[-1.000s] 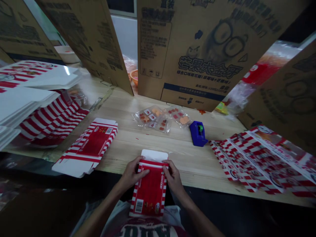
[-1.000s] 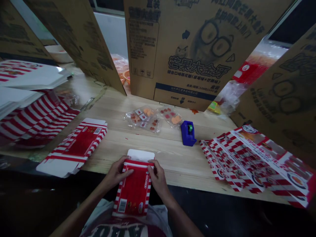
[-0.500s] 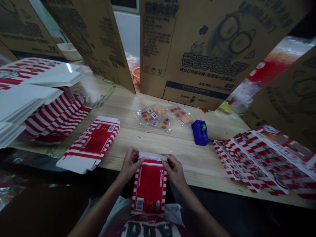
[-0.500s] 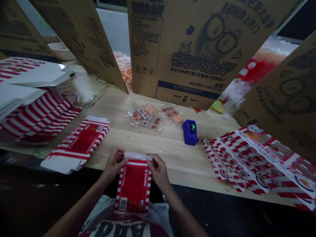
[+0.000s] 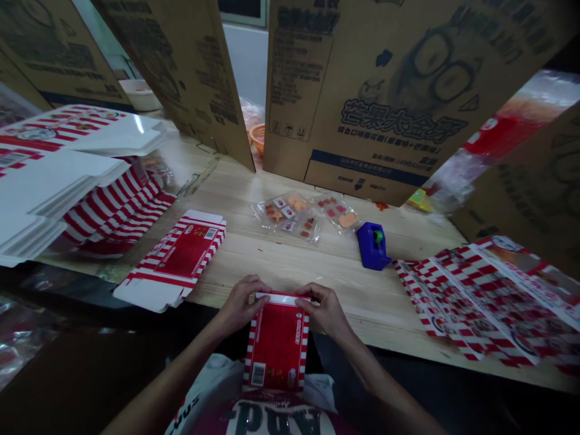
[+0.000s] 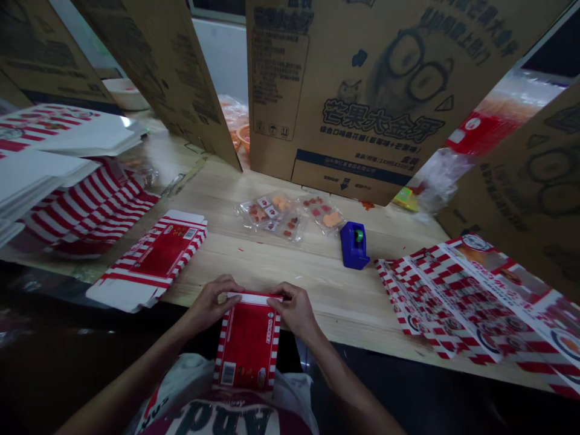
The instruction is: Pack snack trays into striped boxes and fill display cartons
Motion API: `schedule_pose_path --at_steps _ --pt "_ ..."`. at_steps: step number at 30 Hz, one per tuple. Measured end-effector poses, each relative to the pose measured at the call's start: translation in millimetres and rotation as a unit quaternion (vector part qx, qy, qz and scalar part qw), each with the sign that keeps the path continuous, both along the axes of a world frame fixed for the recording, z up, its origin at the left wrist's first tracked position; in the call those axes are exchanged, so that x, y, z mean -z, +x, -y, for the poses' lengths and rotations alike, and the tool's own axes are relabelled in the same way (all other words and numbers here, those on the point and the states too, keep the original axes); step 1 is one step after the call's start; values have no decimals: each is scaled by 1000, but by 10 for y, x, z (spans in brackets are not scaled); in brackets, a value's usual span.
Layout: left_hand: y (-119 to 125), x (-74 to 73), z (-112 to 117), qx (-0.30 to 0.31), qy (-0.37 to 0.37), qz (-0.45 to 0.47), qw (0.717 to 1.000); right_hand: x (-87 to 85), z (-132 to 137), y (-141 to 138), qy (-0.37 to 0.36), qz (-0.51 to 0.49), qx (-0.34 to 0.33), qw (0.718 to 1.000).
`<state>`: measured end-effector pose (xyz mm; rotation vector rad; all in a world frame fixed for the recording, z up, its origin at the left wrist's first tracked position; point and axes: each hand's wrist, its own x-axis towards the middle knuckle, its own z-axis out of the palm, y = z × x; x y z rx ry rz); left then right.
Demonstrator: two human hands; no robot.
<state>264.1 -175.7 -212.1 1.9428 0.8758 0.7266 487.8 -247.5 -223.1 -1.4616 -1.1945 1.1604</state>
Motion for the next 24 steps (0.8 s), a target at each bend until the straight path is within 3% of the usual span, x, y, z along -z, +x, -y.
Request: schedule_pose_path --at_steps 6,14,20,24 --pt "10 -117 -236 52 -87 6 995 -165 -161 112 -13 46 -50 998" --pt "63 -79 -393 97 -145 -8 985 -174 -159 112 16 94 -70 993" --pt "29 -104 -256 124 -15 12 992 -172 -50 155 83 149 -63 983" --pt "12 80 -58 68 -67 87 992 -30 107 88 138 123 -33 982"
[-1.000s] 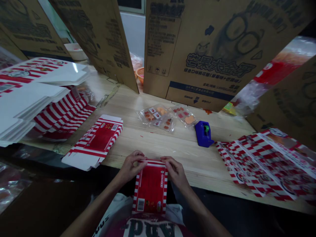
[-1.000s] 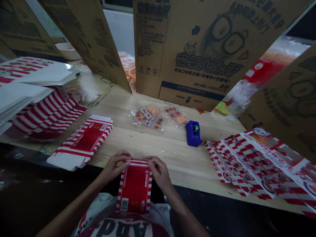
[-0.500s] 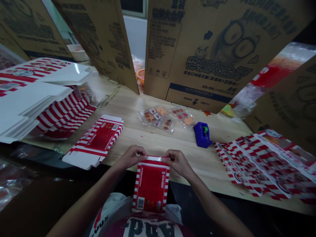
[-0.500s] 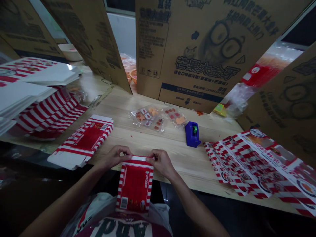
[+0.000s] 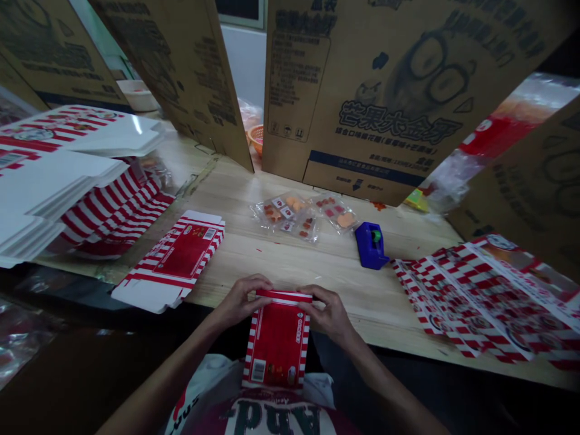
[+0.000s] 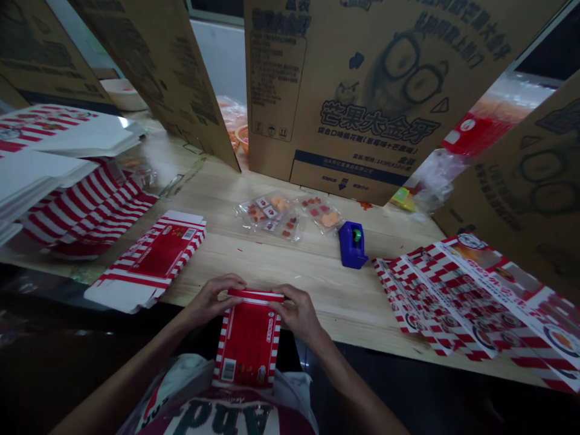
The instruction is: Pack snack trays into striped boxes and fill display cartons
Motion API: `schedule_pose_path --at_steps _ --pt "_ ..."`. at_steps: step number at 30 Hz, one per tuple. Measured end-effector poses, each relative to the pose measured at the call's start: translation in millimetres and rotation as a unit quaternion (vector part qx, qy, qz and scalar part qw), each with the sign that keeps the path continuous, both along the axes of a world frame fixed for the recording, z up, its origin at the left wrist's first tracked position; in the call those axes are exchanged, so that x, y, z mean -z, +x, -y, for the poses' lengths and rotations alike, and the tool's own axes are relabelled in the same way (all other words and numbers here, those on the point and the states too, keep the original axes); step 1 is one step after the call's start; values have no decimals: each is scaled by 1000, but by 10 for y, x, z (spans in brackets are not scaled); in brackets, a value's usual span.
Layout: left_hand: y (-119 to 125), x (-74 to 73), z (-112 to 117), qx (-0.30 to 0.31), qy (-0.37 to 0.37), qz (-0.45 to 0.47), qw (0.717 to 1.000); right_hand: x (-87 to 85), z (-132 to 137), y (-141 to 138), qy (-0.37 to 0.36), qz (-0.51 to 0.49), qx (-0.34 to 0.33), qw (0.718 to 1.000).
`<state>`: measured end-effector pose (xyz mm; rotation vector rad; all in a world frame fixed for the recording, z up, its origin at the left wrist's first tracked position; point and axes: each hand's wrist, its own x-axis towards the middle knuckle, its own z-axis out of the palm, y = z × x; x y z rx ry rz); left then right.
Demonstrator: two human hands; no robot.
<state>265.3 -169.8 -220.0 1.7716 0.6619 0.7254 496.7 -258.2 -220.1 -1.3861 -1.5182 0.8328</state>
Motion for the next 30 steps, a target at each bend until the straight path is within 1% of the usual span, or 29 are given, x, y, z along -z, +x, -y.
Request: schedule_pose_path --at_steps 2,4,5,6,8,9,10,11,12,13,14,15,16,17,18,19,22,24,26,28,30 --pt "45 124 113 -57 -96 55 992 94 96 -90 26 -22 58 998" --pt "116 225 212 -89 -207 104 969 165 179 -173 39 -28 106 993" --pt "152 261 249 -101 -246 117 957 187 208 -194 38 -30 113 992" --pt "182 287 274 -116 -267 123 949 200 223 -192 34 -33 107 993" --pt "221 316 283 -150 -261 109 947 205 204 -93 22 -30 67 997" --pt "229 323 270 -165 -247 98 950 199 168 13 19 -21 51 998" --pt "233 326 248 -172 -235 88 953 189 116 160 23 -9 55 998" --pt "235 326 222 -171 -228 81 955 177 54 344 36 8 87 996" --pt "237 323 196 -167 -229 77 956 162 -14 559 55 30 148 987" --pt "242 317 174 -162 -235 77 955 147 -84 794 73 51 231 969" --pt "250 306 160 -161 -240 80 954 134 -151 1036 89 74 318 941" --pt "260 293 154 -162 -244 83 953 126 -214 1270 89 98 391 911" --pt "272 279 155 -163 -243 85 952 127 -273 1486 77 112 444 886" --pt "285 265 161 -164 -240 87 953 137 -326 1673 66 118 470 872" --pt "297 254 168 -162 -236 86 954 155 -376 1828 51 117 483 866" --pt "307 247 175 -157 -231 84 956 182 -422 1950 38 110 483 868" --pt "328 248 185 -141 -224 73 962 290 -539 2149 9 79 463 883" --pt "335 255 182 -139 -224 67 962 365 -602 2190 1 49 458 888" --pt "337 254 177 -147 -227 63 961 429 -640 2187 7 15 465 885" --pt "337 238 173 -156 -227 59 960 482 -630 2152 23 -17 473 880" --pt "339 215 170 -160 -230 58 958 529 -558 2091 41 -45 462 885"
